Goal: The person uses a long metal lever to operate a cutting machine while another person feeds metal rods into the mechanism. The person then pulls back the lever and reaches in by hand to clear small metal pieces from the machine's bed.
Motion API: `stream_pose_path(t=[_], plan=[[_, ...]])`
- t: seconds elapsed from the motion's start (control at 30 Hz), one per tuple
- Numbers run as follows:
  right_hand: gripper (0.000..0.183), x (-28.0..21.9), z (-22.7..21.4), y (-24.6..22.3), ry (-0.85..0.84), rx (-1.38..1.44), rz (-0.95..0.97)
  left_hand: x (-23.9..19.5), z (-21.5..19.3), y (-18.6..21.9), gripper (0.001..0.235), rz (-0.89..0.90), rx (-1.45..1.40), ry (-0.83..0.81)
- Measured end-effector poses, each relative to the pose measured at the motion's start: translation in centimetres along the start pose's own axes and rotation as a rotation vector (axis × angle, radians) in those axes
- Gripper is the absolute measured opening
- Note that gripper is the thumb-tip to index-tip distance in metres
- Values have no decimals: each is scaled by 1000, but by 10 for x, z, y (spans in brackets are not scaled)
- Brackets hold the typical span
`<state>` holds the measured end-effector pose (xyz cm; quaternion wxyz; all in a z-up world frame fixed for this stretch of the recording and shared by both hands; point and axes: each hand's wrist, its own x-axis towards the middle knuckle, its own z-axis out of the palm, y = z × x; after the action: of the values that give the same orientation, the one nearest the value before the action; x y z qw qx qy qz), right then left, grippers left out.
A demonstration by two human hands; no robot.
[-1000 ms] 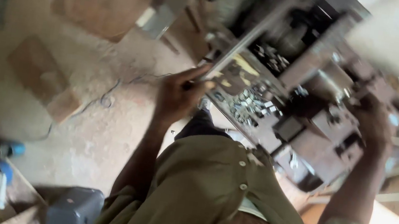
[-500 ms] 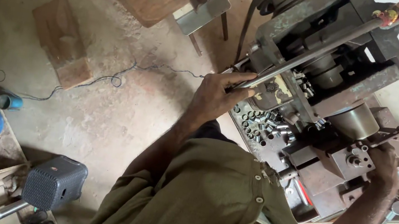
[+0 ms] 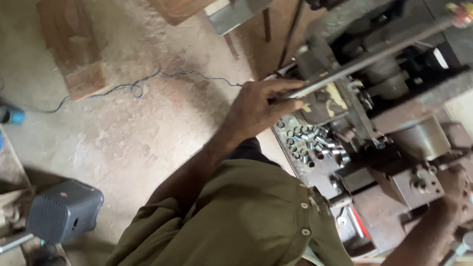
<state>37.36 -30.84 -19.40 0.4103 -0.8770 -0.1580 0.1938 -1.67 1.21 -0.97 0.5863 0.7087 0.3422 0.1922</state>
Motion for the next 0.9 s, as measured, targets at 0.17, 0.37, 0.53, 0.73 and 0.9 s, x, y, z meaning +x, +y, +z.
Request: stream_pose_path(t=[0.17, 0.37, 0.53, 0.73, 0.9], plan=[[27, -25, 2, 0, 112, 649, -155, -2, 7, -4, 37, 71, 11, 66], [17, -88, -8, -5, 523, 754, -103, -2, 6, -4, 34, 20, -8, 90], [25, -96, -29, -19, 766, 726, -91, -8, 11, 2, 36, 36, -61, 114], [44, -40, -22, 50, 696, 550, -38, -9, 11, 5, 34, -33, -26, 132], [39, 14, -4, 84, 360, -151, 48, -9, 12, 3, 32, -56, -33, 149]])
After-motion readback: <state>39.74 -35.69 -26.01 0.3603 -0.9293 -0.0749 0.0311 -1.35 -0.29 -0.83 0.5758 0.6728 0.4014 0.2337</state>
